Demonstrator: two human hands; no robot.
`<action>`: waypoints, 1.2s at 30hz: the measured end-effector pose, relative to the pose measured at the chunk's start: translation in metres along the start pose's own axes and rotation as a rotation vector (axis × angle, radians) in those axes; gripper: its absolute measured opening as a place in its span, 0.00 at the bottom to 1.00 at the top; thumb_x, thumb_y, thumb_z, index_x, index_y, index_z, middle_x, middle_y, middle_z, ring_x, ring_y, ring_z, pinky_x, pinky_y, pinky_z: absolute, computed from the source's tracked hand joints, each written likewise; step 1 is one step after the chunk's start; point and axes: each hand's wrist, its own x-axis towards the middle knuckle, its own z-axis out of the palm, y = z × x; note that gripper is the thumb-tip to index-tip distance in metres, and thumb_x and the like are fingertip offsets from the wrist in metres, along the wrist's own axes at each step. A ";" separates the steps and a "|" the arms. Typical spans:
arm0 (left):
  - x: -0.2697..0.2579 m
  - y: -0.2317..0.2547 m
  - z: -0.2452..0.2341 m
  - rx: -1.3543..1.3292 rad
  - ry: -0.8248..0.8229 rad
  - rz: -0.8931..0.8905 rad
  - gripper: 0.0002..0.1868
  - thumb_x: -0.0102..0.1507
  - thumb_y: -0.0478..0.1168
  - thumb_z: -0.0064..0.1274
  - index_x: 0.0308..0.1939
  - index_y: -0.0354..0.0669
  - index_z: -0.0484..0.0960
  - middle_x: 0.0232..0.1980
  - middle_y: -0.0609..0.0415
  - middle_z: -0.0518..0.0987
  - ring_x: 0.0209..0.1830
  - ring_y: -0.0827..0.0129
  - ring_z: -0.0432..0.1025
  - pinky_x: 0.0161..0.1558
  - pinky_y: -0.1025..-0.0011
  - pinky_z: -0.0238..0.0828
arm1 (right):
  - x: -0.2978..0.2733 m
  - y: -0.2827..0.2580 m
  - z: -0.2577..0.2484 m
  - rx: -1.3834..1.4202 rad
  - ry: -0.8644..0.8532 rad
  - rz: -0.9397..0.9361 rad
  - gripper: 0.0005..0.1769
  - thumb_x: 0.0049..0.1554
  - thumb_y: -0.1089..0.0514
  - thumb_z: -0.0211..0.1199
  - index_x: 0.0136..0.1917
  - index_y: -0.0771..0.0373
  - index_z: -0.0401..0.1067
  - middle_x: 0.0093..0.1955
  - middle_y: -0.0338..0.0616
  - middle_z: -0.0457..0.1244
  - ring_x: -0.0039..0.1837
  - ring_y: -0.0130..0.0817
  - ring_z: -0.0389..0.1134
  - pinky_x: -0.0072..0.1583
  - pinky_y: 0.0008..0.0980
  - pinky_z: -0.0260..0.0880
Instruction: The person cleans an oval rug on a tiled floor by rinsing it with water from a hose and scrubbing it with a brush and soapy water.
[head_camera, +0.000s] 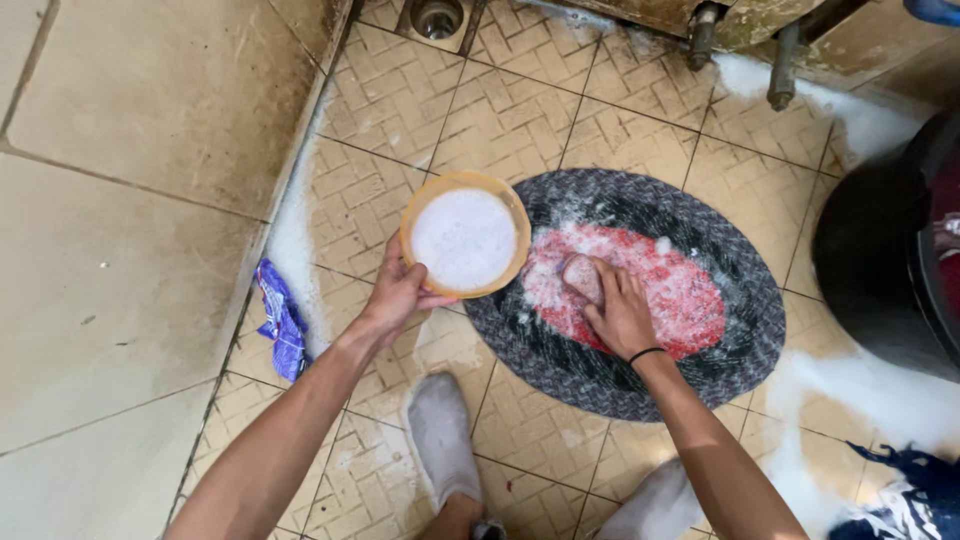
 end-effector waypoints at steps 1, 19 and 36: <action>-0.003 -0.002 -0.002 -0.014 0.019 0.013 0.36 0.69 0.28 0.29 0.79 0.58 0.39 0.64 0.34 0.73 0.47 0.48 0.81 0.44 0.58 0.85 | -0.001 0.000 0.002 0.000 0.007 0.002 0.45 0.48 0.59 0.67 0.77 0.57 0.56 0.66 0.57 0.58 0.67 0.58 0.59 0.69 0.51 0.60; 0.020 -0.045 -0.042 -0.264 0.305 0.191 0.38 0.68 0.28 0.30 0.79 0.57 0.37 0.65 0.36 0.71 0.49 0.49 0.79 0.51 0.50 0.83 | -0.001 0.000 0.000 0.027 0.041 0.041 0.46 0.48 0.60 0.65 0.78 0.56 0.56 0.63 0.55 0.59 0.65 0.55 0.60 0.68 0.49 0.61; 0.011 -0.107 0.125 0.711 0.172 0.505 0.16 0.68 0.42 0.51 0.58 0.41 0.74 0.50 0.45 0.75 0.49 0.56 0.73 0.53 0.61 0.71 | -0.024 -0.009 0.017 -0.081 0.195 0.031 0.37 0.54 0.42 0.70 0.75 0.49 0.66 0.57 0.48 0.64 0.57 0.47 0.66 0.57 0.46 0.66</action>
